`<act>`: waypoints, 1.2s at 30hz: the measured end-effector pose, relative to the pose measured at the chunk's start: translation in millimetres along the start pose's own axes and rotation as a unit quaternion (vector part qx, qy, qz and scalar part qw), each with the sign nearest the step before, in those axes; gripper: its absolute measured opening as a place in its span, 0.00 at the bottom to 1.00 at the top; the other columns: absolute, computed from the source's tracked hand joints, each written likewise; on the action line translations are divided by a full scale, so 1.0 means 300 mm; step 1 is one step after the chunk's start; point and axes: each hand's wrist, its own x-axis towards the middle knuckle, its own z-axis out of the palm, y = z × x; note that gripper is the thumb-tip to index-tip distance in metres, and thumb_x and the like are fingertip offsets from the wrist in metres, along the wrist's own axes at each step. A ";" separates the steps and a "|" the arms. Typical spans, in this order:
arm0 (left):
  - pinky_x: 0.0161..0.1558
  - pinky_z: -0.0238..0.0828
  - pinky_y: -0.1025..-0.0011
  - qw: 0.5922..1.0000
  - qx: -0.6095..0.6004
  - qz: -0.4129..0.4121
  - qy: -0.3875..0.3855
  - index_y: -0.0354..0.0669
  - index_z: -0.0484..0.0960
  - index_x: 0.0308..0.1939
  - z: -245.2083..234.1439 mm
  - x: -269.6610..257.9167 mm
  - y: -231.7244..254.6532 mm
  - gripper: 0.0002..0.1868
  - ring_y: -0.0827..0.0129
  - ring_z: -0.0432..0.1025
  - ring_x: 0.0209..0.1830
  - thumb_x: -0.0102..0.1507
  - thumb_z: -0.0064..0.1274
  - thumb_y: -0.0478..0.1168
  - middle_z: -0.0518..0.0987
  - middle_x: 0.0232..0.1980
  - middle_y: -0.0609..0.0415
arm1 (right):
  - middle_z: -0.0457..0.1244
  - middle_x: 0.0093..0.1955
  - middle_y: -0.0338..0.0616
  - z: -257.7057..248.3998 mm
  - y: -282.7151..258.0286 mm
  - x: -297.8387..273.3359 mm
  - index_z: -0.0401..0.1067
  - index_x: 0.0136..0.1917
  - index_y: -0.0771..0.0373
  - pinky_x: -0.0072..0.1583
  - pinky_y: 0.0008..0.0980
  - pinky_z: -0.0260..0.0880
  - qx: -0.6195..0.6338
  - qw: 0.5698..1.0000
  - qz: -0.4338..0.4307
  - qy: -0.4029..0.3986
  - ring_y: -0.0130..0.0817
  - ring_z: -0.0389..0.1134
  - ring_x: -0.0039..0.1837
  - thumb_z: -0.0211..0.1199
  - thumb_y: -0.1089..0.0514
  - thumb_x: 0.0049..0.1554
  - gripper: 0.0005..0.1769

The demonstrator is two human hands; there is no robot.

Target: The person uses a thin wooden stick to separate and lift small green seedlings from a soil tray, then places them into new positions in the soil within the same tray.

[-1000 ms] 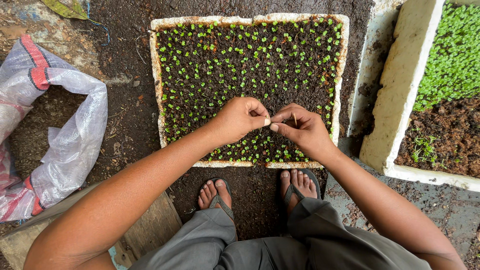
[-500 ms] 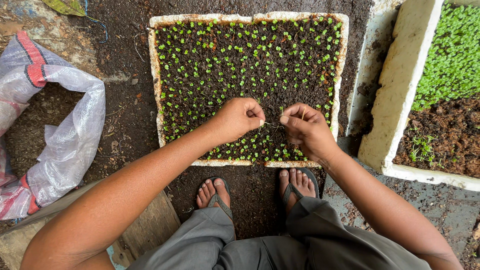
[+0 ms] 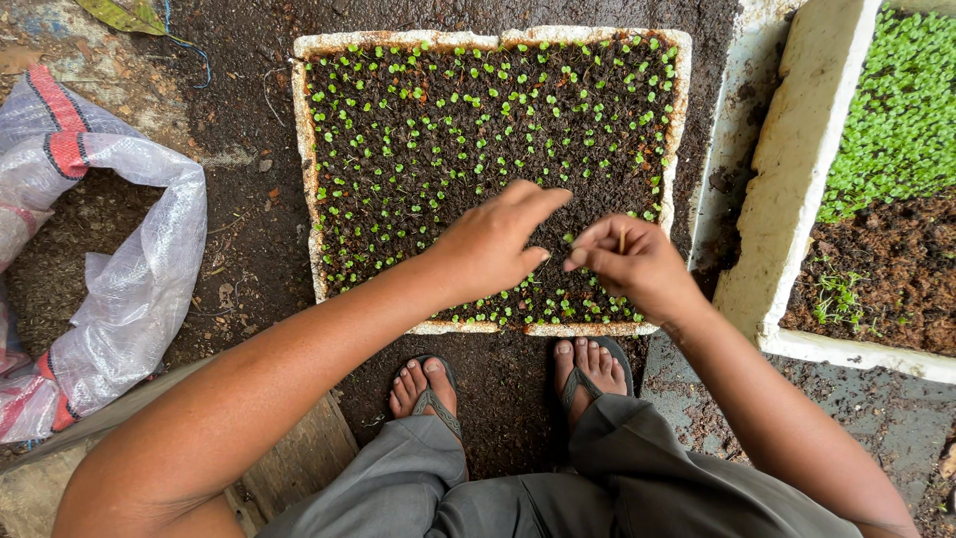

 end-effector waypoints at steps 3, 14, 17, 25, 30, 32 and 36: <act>0.59 0.74 0.54 0.998 0.038 0.030 -0.029 0.26 0.71 0.65 0.030 0.033 0.007 0.22 0.51 0.76 0.53 0.66 0.47 0.26 0.77 0.52 0.34 | 0.69 0.37 0.50 0.026 0.039 0.002 0.72 0.46 0.69 0.24 0.17 0.53 0.023 1.000 0.001 -0.003 0.13 0.53 0.22 0.63 0.71 0.56 0.04; 0.40 0.77 0.71 0.997 -0.054 -0.008 -0.053 0.32 0.78 0.50 0.056 0.108 -0.070 0.09 0.73 0.75 0.31 0.67 0.49 0.31 0.79 0.44 0.43 | 0.67 0.35 0.46 0.012 -0.013 0.001 0.73 0.47 0.69 0.25 0.16 0.52 0.080 0.995 0.028 0.044 0.14 0.53 0.25 0.65 0.71 0.56 0.05; 0.37 0.76 0.74 0.994 -0.102 -0.018 -0.047 0.32 0.79 0.46 0.069 0.115 -0.088 0.06 0.76 0.72 0.29 0.67 0.48 0.30 0.78 0.39 0.47 | 0.67 0.35 0.45 0.001 -0.001 0.004 0.73 0.47 0.68 0.25 0.15 0.52 0.087 0.995 0.026 0.044 0.13 0.52 0.25 0.65 0.71 0.56 0.05; 0.43 0.74 0.70 0.996 -0.084 -0.009 0.000 0.34 0.81 0.42 -0.021 0.130 -0.109 0.05 0.72 0.72 0.32 0.66 0.48 0.28 0.76 0.35 0.49 | 0.68 0.36 0.49 -0.081 0.030 0.021 0.74 0.49 0.71 0.26 0.17 0.53 -0.039 0.999 -0.006 0.019 0.15 0.54 0.24 0.68 0.71 0.54 0.09; 0.46 0.75 0.67 0.998 0.050 -0.004 0.037 0.34 0.82 0.40 -0.086 0.152 -0.174 0.07 0.68 0.74 0.35 0.65 0.49 0.26 0.77 0.35 0.48 | 0.59 0.33 0.41 -0.159 -0.055 0.016 0.71 0.59 0.71 0.35 0.22 0.63 -0.020 0.994 -0.039 0.104 0.23 0.55 0.32 0.54 0.60 0.67 0.13; 0.47 0.75 0.66 0.997 0.076 0.002 0.035 0.34 0.83 0.40 -0.116 0.175 -0.182 0.07 0.67 0.74 0.35 0.65 0.49 0.26 0.77 0.35 0.47 | 0.60 0.35 0.43 -0.169 -0.119 0.031 0.72 0.60 0.70 0.41 0.26 0.67 -0.015 0.992 -0.059 0.111 0.26 0.59 0.35 0.52 0.58 0.69 0.14; 0.49 0.75 0.64 0.994 0.104 -0.010 -0.009 0.35 0.84 0.42 -0.125 0.209 -0.165 0.08 0.65 0.75 0.37 0.66 0.48 0.27 0.77 0.36 0.46 | 0.58 0.38 0.43 -0.254 -0.109 0.067 0.71 0.65 0.68 0.46 0.24 0.68 -0.069 0.979 -0.114 0.152 0.27 0.64 0.40 0.47 0.53 0.74 0.19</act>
